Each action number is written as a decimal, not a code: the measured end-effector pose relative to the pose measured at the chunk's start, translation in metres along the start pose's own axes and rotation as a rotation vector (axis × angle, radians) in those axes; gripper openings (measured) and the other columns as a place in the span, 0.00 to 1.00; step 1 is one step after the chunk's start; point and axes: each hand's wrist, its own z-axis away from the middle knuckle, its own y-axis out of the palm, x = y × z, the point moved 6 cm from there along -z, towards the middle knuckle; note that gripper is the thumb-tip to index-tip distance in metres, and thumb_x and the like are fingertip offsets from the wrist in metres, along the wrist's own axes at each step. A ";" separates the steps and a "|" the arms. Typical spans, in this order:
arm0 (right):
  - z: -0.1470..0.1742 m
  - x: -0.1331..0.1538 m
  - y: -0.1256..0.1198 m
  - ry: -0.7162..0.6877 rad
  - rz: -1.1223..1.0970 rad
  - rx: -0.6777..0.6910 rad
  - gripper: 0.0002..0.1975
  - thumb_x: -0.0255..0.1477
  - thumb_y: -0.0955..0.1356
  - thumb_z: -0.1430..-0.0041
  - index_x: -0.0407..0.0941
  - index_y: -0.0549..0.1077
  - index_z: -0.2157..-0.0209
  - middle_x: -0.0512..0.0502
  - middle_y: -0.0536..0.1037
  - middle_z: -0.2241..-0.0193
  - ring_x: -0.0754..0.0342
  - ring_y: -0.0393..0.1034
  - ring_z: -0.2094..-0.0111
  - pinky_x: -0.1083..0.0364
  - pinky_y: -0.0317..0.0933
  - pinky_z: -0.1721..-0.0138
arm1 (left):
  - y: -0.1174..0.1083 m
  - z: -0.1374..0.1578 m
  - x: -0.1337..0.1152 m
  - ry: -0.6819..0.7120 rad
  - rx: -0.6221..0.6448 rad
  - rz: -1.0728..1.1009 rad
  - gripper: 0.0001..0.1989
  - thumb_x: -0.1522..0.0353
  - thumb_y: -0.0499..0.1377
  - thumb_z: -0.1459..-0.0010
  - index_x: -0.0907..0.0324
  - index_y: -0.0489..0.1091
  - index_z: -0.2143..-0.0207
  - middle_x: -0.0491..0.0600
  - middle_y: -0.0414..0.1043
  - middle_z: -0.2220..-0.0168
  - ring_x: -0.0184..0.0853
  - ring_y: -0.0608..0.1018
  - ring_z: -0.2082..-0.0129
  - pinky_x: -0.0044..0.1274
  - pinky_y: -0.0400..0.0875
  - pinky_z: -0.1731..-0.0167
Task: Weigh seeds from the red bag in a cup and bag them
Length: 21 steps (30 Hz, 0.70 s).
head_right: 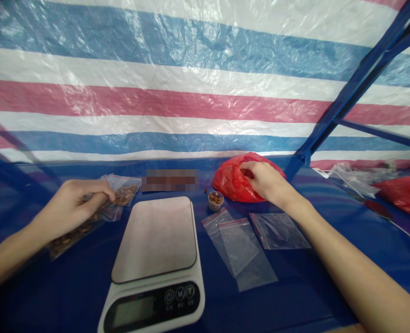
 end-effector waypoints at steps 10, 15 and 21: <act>-0.004 0.002 0.012 -0.030 -0.041 0.082 0.13 0.18 0.66 0.52 0.47 0.80 0.69 0.41 0.88 0.63 0.44 0.82 0.62 0.53 0.72 0.57 | -0.002 -0.001 0.001 -0.024 0.030 0.010 0.18 0.68 0.50 0.40 0.56 0.80 0.73 0.43 0.81 0.73 0.34 0.80 0.76 0.25 0.68 0.69; 0.001 0.008 0.008 -0.037 -0.057 0.054 0.14 0.20 0.67 0.51 0.49 0.81 0.66 0.45 0.87 0.67 0.40 0.83 0.62 0.50 0.74 0.60 | -0.002 0.000 0.002 -0.026 0.036 0.015 0.18 0.68 0.50 0.40 0.57 0.80 0.73 0.44 0.81 0.73 0.33 0.80 0.75 0.24 0.68 0.69; -0.001 0.015 -0.006 -0.016 -0.002 0.000 0.14 0.21 0.66 0.54 0.48 0.81 0.68 0.42 0.87 0.67 0.37 0.83 0.58 0.49 0.73 0.58 | -0.001 0.000 0.002 -0.021 0.033 0.015 0.17 0.68 0.51 0.41 0.56 0.79 0.73 0.44 0.81 0.72 0.34 0.80 0.75 0.25 0.68 0.69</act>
